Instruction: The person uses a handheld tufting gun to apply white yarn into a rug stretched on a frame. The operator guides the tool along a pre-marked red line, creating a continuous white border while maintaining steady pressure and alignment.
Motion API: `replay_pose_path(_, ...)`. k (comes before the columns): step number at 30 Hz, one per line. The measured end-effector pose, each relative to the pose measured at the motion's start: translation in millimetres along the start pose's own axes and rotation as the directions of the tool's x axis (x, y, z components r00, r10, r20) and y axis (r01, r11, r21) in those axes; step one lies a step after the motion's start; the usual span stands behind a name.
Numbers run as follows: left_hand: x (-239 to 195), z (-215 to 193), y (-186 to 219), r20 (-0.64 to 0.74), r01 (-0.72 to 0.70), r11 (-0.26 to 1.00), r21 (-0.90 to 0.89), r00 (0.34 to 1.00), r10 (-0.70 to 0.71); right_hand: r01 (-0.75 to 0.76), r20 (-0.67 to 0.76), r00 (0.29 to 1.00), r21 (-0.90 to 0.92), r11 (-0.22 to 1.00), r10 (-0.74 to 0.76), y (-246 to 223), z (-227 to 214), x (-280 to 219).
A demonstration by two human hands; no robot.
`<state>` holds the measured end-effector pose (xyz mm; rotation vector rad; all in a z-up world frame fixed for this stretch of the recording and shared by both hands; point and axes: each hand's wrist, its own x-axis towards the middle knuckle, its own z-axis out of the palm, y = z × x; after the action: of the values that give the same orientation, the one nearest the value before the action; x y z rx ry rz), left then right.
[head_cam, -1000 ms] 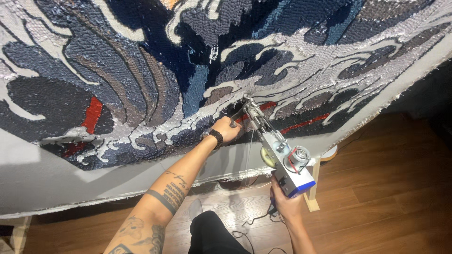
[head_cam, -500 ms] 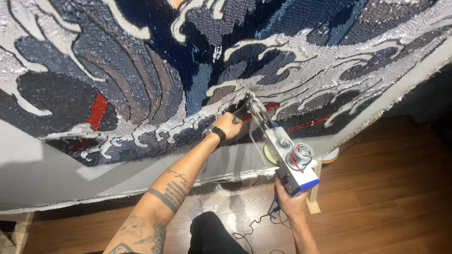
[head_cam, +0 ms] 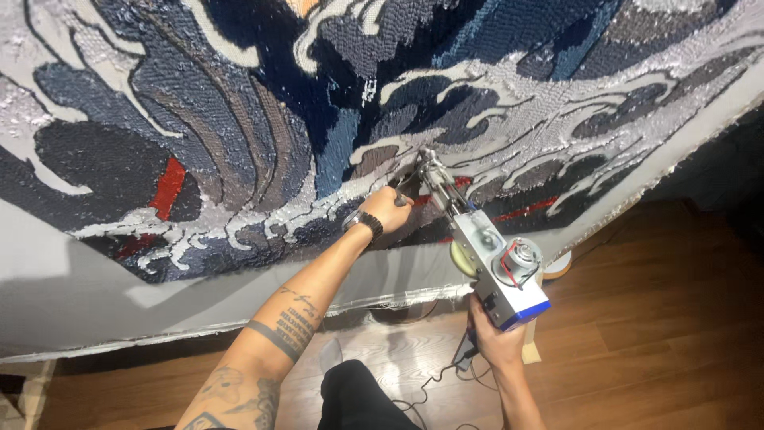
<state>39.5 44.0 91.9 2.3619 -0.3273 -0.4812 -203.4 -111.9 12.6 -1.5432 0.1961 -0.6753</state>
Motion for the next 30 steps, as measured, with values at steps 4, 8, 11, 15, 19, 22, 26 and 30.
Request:
replay_pose_path(4, -5, 6, 2, 0.027, 0.030, 0.998, -0.057, 0.999, -0.028, 0.033, -0.101, 0.994, -0.033, 0.999, -0.036, 2, -9, -3)
replay_pose_path(8, 19, 39, -6, 0.244, 0.000, 0.890, -0.455, 0.962, 0.125, -0.023, -0.007, 1.000, 0.014, 1.000, 0.023, -14, -16, -4)
replay_pose_path(11, 43, 71, -10, 0.349, 0.088, 0.783, -0.615, 0.921, 0.170, -0.011, -0.009, 1.000, 0.000, 1.000, 0.011, -15, -26, -5)
replay_pose_path(15, 59, 95, -14, 0.343, -0.014, 0.833, -0.552, 0.908, 0.242, -0.005, 0.002, 1.000, 0.082, 0.997, 0.005, -6, -46, -7)
replay_pose_path(19, 49, 104, -15, 0.359, -0.005, 0.718, -0.696, 0.863, 0.354, -0.058, -0.032, 0.998, 0.081, 0.995, 0.060, -7, -60, -17)
replay_pose_path(22, 19, 91, -1, 0.302, -0.123, 0.713, -0.690, 0.846, 0.439, -0.009, 0.037, 0.999, 0.112, 0.994, 0.004, -1, -75, -26)
replay_pose_path(26, -4, 75, 15, 0.337, -0.168, 0.847, -0.505, 0.865, 0.373, -0.066, 0.019, 0.998, 0.178, 0.982, 0.063, 8, -88, -36)
replay_pose_path(30, -9, 75, 18, 0.347, -0.195, 0.837, -0.511, 0.844, 0.408, -0.107, -0.006, 0.994, 0.190, 0.976, 0.111, 3, -89, -38)
